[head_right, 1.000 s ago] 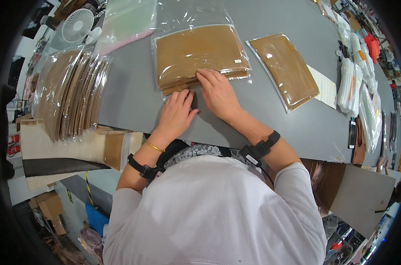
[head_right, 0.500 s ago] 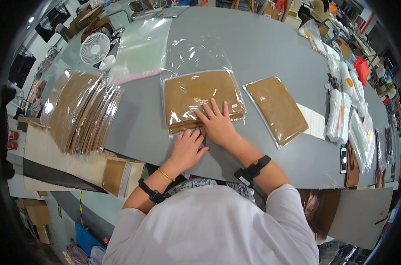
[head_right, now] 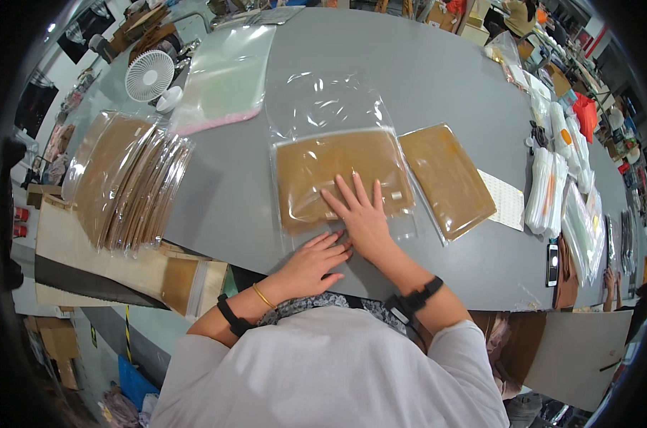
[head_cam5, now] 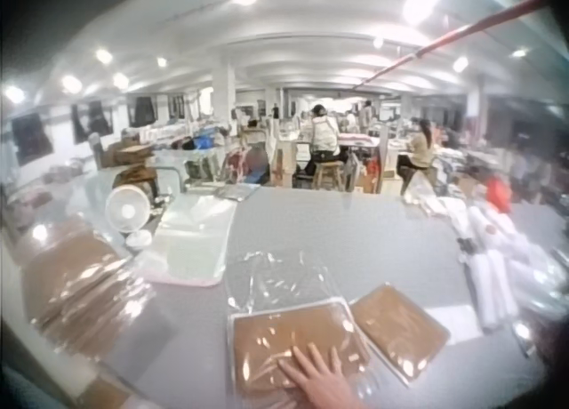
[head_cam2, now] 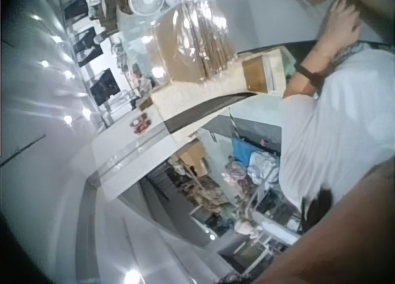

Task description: The person repeatedly picks up stacks of brown paper sheets from a box, places them into clear plastic bags on a table, and seals the bags. The person stacks the sealed packages on the table.

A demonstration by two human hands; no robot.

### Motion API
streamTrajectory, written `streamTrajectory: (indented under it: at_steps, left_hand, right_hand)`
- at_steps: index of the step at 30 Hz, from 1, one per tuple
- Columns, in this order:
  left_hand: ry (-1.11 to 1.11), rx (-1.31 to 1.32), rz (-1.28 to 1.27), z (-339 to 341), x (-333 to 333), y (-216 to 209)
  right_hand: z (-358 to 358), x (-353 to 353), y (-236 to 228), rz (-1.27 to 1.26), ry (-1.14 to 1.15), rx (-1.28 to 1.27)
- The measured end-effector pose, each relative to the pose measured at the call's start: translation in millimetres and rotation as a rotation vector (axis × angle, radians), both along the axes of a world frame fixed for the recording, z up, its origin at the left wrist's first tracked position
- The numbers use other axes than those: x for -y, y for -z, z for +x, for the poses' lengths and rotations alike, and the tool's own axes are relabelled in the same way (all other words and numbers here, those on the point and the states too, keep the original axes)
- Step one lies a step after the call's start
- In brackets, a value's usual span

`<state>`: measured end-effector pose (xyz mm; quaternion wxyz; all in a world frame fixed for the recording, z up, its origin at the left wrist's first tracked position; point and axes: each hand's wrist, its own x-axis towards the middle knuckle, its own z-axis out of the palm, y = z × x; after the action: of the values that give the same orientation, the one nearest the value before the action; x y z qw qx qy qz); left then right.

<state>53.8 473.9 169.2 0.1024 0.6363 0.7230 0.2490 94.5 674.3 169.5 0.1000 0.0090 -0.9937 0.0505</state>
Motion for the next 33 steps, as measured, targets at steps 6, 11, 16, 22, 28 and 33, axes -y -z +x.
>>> streamTrajectory:
  at_steps: [6, 11, 16, 22, 28, 33]
  left_hand:
    - [0.071, -0.073, -0.058, -7.9, -5.4, -12.0]
    - [0.127, -0.110, -0.138, -10.7, -11.0, -14.0]
    - [0.184, -0.135, -0.089, -20.9, -11.3, -3.0]
    - [0.214, -0.321, -0.018, -18.7, -16.5, 4.7]
    - [0.190, -0.333, -0.018, -23.4, -20.5, 3.6]
    - [0.165, -0.374, -0.045, -16.8, -19.3, 0.3]
  right_hand:
    - [-144.2, -28.9, 45.8, 0.092, 0.176, -0.108]
    - [-260.0, -59.4, 34.0, 0.060, 0.236, -0.241]
    - [-240.6, -51.0, 24.2, 0.153, 0.380, -0.154]
    - [-225.9, -75.8, 30.3, -0.068, 0.581, -0.112]
    - [-225.0, -74.9, 46.4, -0.142, 0.461, -0.105]
    - [-247.0, -81.0, 55.1, -0.119, 0.492, -0.351]
